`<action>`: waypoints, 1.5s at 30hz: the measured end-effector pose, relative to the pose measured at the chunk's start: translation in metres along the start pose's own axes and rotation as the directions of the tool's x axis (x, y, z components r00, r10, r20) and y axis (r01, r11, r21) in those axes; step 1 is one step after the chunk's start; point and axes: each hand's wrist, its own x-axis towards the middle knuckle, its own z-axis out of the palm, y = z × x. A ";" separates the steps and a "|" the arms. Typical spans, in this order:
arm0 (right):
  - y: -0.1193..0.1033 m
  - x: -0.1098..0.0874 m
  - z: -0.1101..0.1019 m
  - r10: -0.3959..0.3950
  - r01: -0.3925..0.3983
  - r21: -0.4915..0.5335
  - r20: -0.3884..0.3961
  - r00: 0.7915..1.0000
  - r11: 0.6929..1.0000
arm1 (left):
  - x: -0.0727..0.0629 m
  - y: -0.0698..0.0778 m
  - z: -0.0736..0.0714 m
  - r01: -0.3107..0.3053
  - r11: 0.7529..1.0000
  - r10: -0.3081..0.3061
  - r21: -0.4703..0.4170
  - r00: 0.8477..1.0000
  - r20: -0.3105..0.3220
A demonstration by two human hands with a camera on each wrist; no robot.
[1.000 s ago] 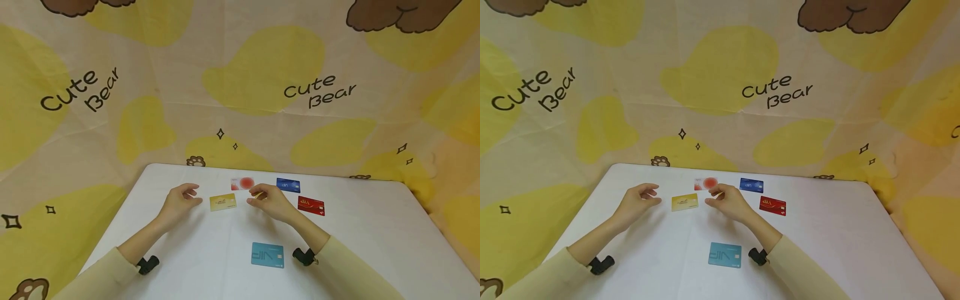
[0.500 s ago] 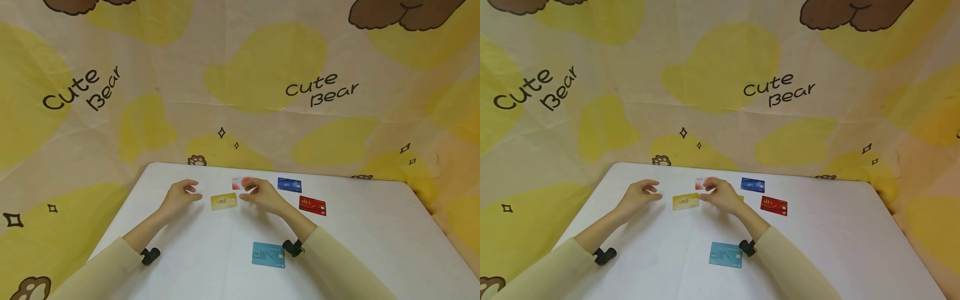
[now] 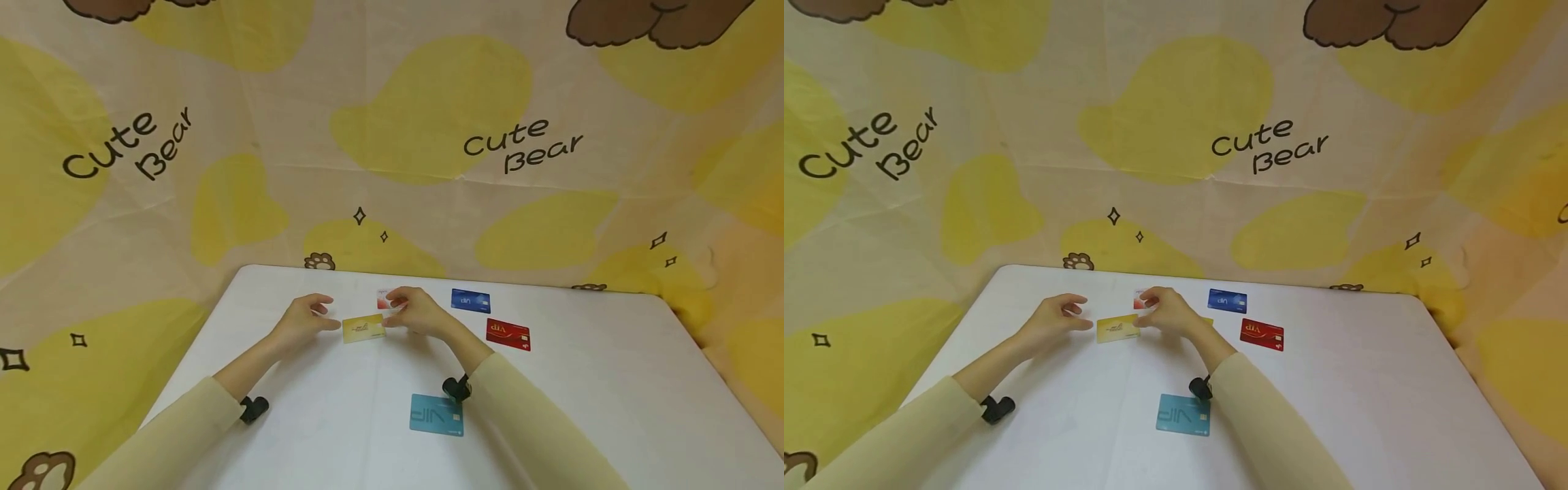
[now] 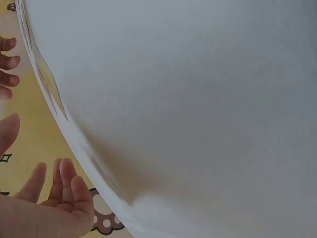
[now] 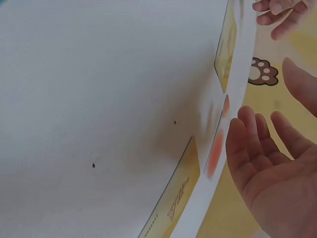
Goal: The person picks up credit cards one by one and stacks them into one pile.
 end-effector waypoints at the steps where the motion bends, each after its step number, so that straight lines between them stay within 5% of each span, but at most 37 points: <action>1: 0.000 0.001 0.001 0.007 -0.007 0.002 0.006 1.000 1.000 | 0.001 0.000 0.001 0.007 1.000 -0.006 -0.002 1.000 0.006; 18: 0.011 0.019 0.016 0.000 0.005 -0.085 0.059 0.998 0.996 | 0.012 -0.003 0.020 0.022 0.999 -0.024 0.033 0.997 0.068; 45: 0.008 0.023 0.019 -0.023 0.041 -0.204 0.094 0.995 0.978 | 0.013 0.001 0.023 0.031 0.984 -0.045 0.176 0.996 0.077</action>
